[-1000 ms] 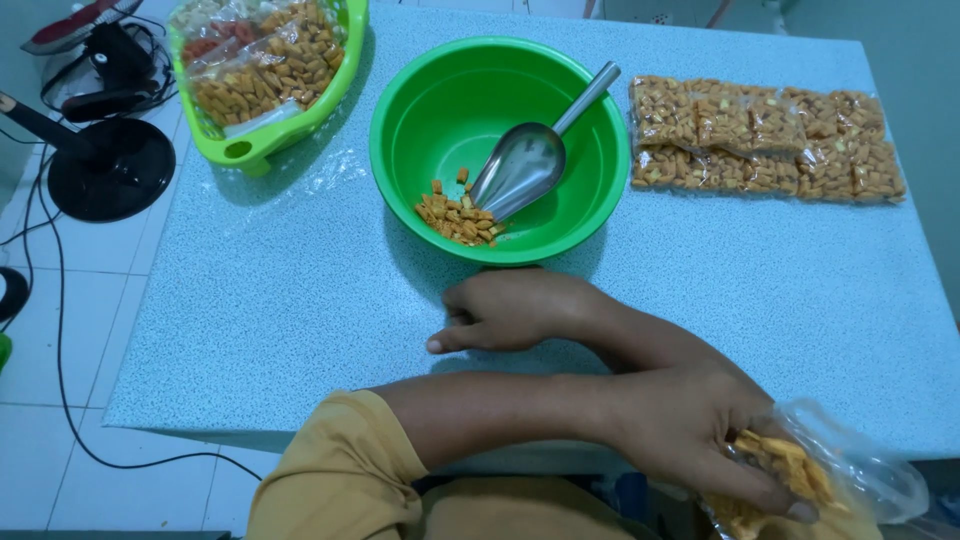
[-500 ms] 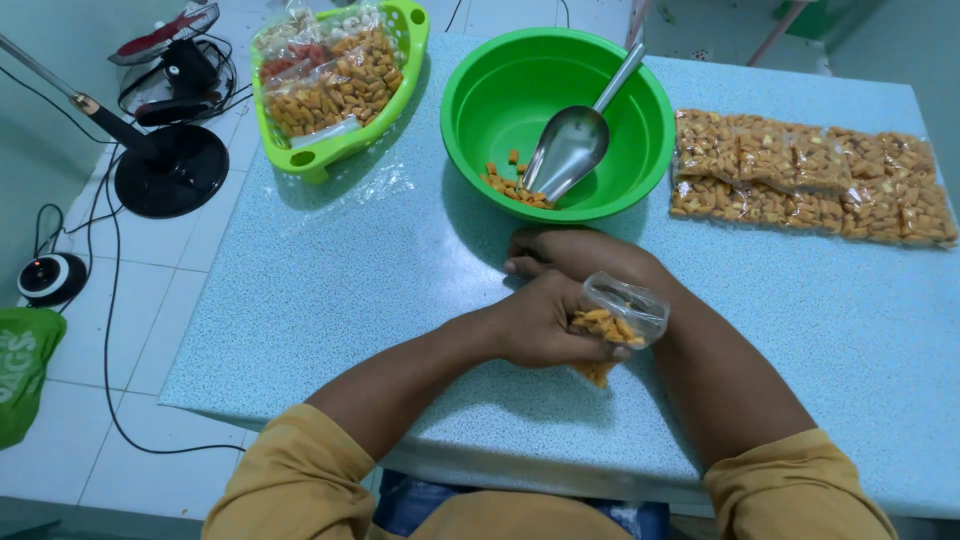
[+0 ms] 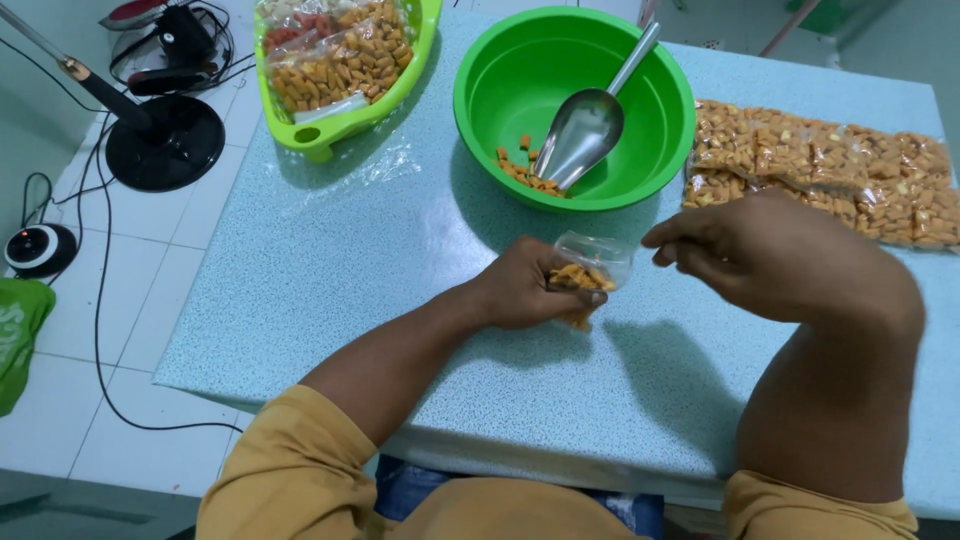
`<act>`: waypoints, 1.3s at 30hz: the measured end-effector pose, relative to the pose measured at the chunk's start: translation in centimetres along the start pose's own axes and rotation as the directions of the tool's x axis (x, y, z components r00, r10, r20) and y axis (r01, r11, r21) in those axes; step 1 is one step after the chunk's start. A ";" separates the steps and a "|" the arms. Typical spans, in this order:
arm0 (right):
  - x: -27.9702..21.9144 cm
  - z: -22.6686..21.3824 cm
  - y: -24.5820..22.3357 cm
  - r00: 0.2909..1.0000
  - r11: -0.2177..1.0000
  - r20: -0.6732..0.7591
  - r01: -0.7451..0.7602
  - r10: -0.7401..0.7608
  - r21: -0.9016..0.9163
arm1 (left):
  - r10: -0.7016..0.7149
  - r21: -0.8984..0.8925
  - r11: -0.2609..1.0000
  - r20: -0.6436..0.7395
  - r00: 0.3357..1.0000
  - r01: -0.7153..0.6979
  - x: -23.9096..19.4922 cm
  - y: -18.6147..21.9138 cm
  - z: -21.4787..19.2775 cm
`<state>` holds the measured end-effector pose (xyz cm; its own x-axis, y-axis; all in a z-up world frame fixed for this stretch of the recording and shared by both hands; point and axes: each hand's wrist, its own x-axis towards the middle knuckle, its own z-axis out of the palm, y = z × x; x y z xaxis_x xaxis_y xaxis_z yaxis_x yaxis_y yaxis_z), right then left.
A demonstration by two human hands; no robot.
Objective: Scooping small snacks from a bowl into individual plastic bags using a metal scoop
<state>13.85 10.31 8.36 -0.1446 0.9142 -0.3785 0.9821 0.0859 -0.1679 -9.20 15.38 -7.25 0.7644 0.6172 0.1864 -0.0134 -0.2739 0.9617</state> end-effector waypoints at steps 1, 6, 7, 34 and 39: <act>-0.4 -0.2 0.0 1.000 1.000 0.002 -0.004 0.004 0.002 | -0.001 -0.002 1.000 0.004 1.000 0.001 0.0 -0.3 0.0; -0.4 -0.5 -0.7 0.958 0.966 -0.208 0.226 -0.197 0.126 | 0.050 0.132 0.990 0.038 0.998 -0.055 0.1 -1.1 0.1; 0.1 -0.4 -1.0 0.960 0.967 -0.207 0.218 -0.188 0.132 | 0.048 0.128 0.990 0.047 0.998 -0.054 0.2 -0.9 0.2; -2.7 -0.3 1.0 0.646 0.839 -0.714 0.523 -0.272 0.154 | -0.052 0.177 0.982 -0.076 0.996 0.065 0.4 -0.3 0.7; -3.2 -1.0 -1.0 0.799 0.887 -0.440 0.461 -0.409 0.012 | -0.168 0.039 0.983 -0.206 0.964 0.179 0.8 0.3 0.8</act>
<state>13.47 7.68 10.65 -0.4640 0.8700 0.1668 0.8034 0.4926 -0.3345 -8.13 15.21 -6.94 0.6062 0.7930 0.0601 0.1487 -0.1872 0.9710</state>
